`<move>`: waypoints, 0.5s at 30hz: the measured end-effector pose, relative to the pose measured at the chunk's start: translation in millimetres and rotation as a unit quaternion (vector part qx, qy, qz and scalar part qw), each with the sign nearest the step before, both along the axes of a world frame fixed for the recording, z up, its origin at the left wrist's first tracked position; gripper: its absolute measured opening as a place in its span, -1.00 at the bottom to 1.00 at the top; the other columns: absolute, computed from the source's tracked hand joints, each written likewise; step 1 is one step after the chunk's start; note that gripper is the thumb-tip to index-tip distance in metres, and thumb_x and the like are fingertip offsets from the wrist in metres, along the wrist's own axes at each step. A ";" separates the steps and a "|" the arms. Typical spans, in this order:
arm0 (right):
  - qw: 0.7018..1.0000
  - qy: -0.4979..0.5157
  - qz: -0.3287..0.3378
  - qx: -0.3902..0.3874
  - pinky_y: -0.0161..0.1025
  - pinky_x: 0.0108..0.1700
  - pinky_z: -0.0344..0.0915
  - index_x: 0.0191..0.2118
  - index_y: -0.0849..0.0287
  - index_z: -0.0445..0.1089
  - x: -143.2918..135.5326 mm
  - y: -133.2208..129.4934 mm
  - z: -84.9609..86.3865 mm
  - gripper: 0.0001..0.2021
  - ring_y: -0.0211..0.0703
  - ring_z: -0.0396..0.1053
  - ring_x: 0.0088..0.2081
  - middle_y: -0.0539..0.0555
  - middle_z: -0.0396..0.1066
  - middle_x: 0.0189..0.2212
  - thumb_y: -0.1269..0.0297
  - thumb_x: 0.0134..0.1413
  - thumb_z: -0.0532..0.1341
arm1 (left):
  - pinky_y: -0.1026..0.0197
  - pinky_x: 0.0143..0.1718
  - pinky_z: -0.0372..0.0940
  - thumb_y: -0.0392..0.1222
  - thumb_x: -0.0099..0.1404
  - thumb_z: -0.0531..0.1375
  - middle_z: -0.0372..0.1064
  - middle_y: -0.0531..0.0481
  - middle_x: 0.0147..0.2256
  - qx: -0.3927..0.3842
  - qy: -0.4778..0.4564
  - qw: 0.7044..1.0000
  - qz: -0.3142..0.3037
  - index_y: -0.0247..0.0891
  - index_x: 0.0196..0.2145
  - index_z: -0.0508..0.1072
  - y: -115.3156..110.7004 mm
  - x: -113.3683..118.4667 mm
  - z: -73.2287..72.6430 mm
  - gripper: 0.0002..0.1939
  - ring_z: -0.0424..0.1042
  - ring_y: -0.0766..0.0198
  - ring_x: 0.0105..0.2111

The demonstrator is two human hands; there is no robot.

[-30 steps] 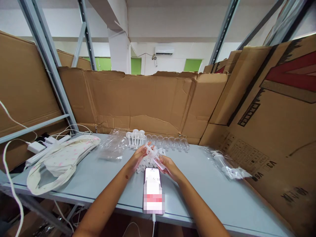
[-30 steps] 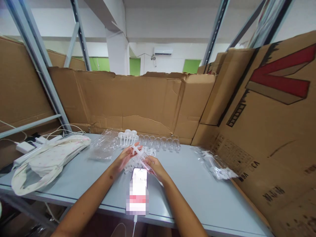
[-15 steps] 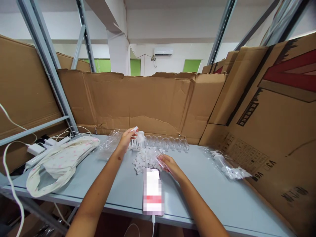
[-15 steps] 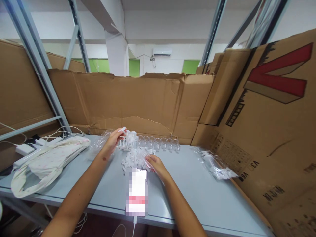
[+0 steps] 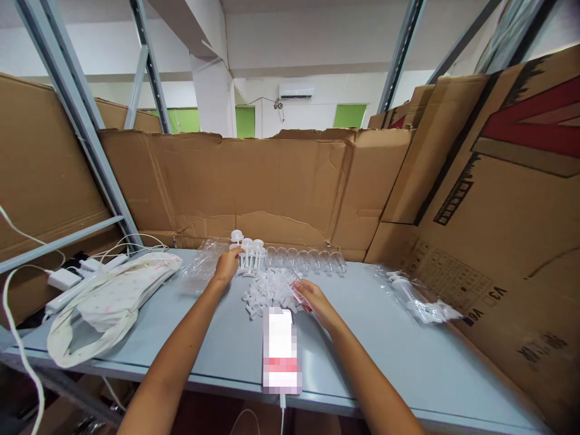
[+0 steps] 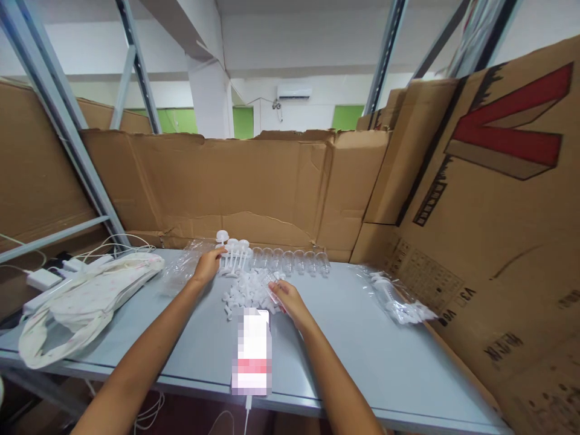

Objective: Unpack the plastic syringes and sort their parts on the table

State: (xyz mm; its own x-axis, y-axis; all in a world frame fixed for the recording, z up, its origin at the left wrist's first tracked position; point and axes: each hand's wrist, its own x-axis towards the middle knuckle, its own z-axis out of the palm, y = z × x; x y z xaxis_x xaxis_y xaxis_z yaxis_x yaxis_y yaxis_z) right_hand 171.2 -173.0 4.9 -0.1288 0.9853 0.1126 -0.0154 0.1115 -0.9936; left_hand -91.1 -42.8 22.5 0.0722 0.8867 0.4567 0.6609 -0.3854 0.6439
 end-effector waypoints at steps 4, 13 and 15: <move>1.000 0.002 -0.001 -0.005 -0.36 -0.64 -0.13 -0.49 0.17 0.22 -0.5 -1.2 2.0 -0.59 -0.42 -0.05 -0.68 -0.12 0.12 -0.65 -0.13 -0.08 0.17 | 0.16 0.00 0.17 -0.50 0.04 0.00 0.46 -0.04 -0.14 -0.015 0.058 0.998 0.022 -0.24 -0.26 0.51 0.9 -5.5 -10.1 -0.59 0.38 0.16 -0.09; 0.985 0.061 -0.162 -0.025 -0.41 -0.66 -0.10 -0.25 0.06 0.19 15.0 10.0 2.0 -0.65 -0.42 0.00 -0.70 -0.14 0.21 -0.57 0.00 -0.15 0.18 | 0.18 -0.04 0.19 -0.55 -0.02 -0.04 0.42 -0.09 -0.16 -0.004 0.127 0.991 0.040 -0.29 -0.29 0.47 -8.2 -5.7 -12.4 -0.58 0.36 0.18 -0.12; 0.967 0.035 -0.250 -0.037 -0.42 -0.66 -0.05 -0.19 0.02 0.13 33.3 19.0 0.6 -0.66 -0.38 0.09 -0.69 -0.14 0.24 -0.55 0.08 -0.14 0.12 | 0.17 -0.02 0.18 -0.53 0.00 -0.04 0.40 -0.11 -0.14 0.007 0.129 0.991 0.043 -0.29 -0.26 0.46 -15.6 -1.7 -9.2 -0.58 0.34 0.17 -0.09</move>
State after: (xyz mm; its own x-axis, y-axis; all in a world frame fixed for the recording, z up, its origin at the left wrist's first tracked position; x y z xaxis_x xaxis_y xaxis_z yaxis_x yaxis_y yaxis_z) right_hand 204.6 -154.0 5.5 0.3710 0.9281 0.0296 -0.0466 0.0504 -0.9976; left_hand -92.8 -58.4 13.3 0.1123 0.8884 0.4451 0.8332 -0.3283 0.4449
